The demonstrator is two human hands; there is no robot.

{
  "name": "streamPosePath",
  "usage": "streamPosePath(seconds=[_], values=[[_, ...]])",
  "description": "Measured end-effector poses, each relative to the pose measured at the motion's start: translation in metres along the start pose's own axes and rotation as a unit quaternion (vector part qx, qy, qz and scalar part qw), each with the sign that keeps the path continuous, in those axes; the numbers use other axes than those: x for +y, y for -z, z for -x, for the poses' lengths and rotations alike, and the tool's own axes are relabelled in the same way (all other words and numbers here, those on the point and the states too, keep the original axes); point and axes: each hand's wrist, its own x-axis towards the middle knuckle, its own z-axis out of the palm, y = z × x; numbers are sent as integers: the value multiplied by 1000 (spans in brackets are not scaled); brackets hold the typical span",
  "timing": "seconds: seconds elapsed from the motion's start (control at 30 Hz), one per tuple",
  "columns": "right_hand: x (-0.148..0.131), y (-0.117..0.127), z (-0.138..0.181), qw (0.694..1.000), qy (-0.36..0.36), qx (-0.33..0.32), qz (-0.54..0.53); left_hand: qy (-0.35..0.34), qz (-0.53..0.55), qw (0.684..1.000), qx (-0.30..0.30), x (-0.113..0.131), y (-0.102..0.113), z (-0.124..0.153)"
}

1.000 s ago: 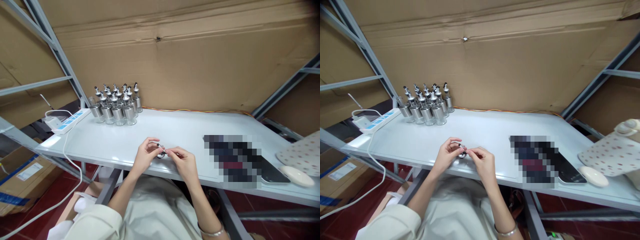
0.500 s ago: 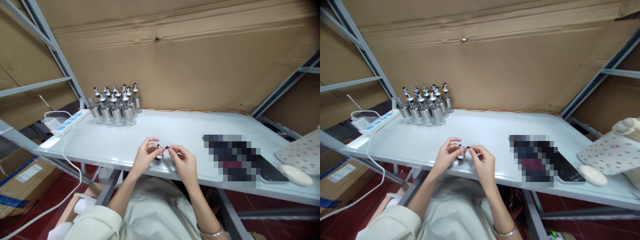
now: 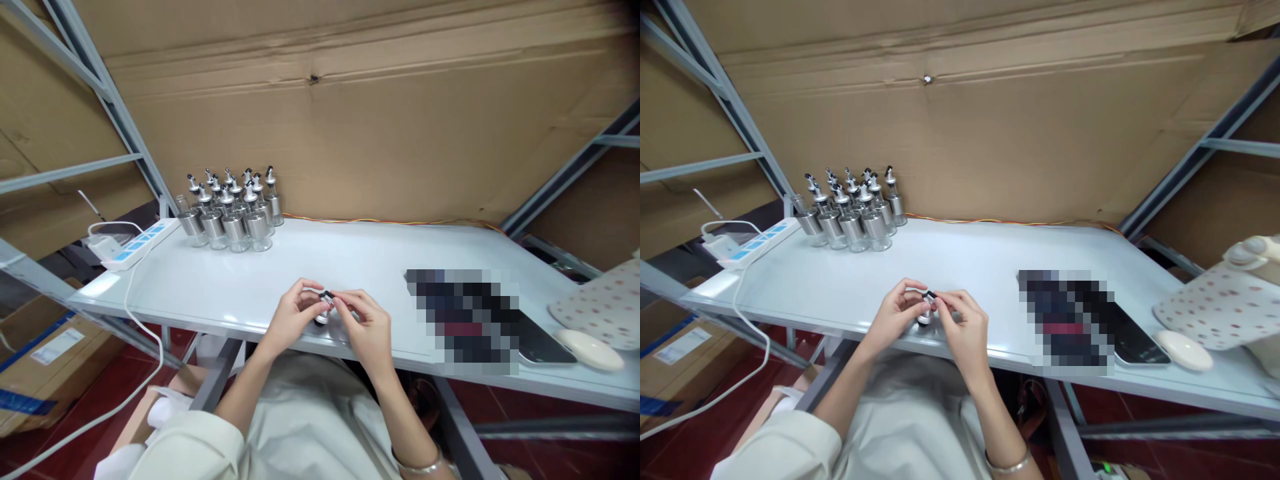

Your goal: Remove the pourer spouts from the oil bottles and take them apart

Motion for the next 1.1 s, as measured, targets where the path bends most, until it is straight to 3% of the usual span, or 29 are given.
streamPosePath(seconds=[0.3, 0.57, 0.77, 1.1], values=[[9, 0, 3, 999, -48, 1, 22, 18, -18, 999, -34, 4, -1, 2], [8, 0, 2, 1000, 4, -18, 21, -1, -4, 1000, 3, -3, 1, -1], [6, 1, 3, 1000, 3, 7, 1, 22, -2, 999, -38, -1, 0, 0], [4, 1, 4, 999, 21, 31, -1, 17, -7, 999, -28, -1, 1, 1]])
